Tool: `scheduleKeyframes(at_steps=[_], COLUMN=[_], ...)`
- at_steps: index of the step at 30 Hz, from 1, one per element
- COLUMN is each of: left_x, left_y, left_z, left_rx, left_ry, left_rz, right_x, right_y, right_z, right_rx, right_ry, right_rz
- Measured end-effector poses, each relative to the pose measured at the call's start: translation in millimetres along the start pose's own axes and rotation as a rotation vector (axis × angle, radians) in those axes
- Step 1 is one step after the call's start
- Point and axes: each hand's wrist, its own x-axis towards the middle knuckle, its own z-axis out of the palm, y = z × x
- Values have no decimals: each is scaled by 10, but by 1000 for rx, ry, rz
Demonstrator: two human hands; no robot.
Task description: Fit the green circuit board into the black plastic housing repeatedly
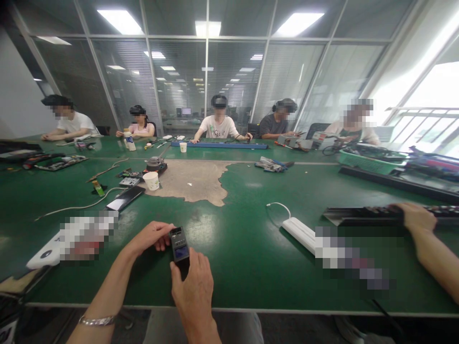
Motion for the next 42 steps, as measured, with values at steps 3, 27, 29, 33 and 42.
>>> scheduleKeyframes(at_steps=[3, 27, 29, 33, 42], left_x=[7, 8, 10, 15, 35], left_y=[-13, 23, 25, 6, -27], left_z=[-2, 7, 5, 7, -2], left_rx=[-33, -32, -30, -25, -36], left_ry=[43, 39, 36, 35, 23], left_rz=[-32, -74, -75, -74, -60], right_x=[19, 269, 256, 257, 250], right_y=[-22, 651, 666, 659, 292], right_z=[-38, -153, -139, -142, -334], right_rx=[80, -116, -134, -133, 207], right_ry=[4, 125, 147, 127, 153], right_rz=[3, 58, 43, 57, 85])
